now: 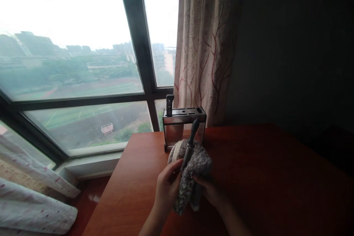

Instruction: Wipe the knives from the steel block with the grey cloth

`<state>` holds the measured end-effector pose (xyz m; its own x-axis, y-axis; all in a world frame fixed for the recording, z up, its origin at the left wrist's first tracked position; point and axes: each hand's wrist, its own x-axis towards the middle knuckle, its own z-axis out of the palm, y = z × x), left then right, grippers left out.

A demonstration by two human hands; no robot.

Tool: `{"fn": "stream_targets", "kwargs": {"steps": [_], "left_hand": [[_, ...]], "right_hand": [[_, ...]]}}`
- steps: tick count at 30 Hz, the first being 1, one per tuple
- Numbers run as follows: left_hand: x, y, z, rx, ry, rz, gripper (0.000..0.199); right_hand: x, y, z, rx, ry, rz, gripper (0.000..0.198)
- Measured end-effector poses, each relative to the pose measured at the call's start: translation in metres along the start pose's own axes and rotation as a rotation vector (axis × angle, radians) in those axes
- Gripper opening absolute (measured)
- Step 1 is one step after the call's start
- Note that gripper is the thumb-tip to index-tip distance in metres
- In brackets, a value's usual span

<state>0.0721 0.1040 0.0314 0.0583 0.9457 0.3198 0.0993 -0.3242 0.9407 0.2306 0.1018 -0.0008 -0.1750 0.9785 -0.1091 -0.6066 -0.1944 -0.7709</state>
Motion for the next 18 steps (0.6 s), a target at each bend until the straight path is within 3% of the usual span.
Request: {"fn": "stream_targets", "kwargs": {"steps": [4,10,12,15,18], "left_hand": [[-0.004,0.002,0.003,0.303,0.027,0.23,0.037],[-0.012,0.013,0.013,0.503,-0.206,0.352,0.044],[-0.014,0.015,0.014,0.502,-0.229,0.373,0.041],[-0.014,0.018,0.011,0.407,-0.129,0.398,0.032],[-0.005,0.03,0.002,0.298,0.057,0.318,0.023]], "right_hand": [[0.0,0.01,0.003,-0.092,0.039,-0.038,0.044],[0.003,0.007,0.004,-0.002,0.185,-0.047,0.043],[0.004,0.004,0.005,0.047,0.203,-0.03,0.041],[0.005,0.001,0.007,0.076,0.248,-0.033,0.04],[0.005,0.0,0.011,0.076,0.268,-0.032,0.041]]}}
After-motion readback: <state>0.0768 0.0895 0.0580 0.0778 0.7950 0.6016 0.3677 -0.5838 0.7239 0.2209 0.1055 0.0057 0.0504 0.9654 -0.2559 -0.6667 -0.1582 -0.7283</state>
